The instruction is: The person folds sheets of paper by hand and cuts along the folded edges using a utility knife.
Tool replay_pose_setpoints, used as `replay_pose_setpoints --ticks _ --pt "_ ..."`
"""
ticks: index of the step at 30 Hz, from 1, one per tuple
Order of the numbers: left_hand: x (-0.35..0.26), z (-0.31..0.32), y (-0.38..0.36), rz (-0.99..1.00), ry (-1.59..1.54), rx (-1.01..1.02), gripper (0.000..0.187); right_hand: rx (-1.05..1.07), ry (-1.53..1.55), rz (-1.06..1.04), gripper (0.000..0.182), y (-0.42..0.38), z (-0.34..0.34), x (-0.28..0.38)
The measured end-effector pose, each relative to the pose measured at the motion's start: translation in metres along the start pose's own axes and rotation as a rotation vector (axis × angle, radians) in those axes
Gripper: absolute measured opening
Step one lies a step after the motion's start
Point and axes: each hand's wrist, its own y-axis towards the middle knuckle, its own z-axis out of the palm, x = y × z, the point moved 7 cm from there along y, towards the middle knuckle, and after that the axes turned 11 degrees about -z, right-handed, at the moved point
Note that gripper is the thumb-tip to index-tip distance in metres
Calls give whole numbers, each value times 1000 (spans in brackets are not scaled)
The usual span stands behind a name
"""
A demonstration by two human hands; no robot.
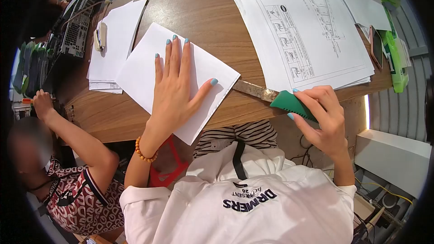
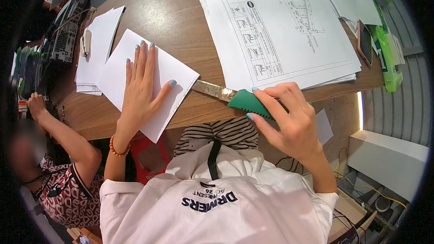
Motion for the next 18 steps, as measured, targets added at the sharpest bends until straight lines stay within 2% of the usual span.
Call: replay_pose_setpoints --ticks 7,10,13,18 --pt "1 -3 -8 8 -22 18 80 -11 -19 -20 38 0 4 11" --pt "-6 -7 -21 92 -50 87 83 -19 -11 -27 39 -7 10 26" --pt "-14 -14 -36 121 75 155 87 1 25 -12 39 -15 19 49" --pt "-6 -9 -40 65 23 135 92 -1 20 145 40 -28 23 51"
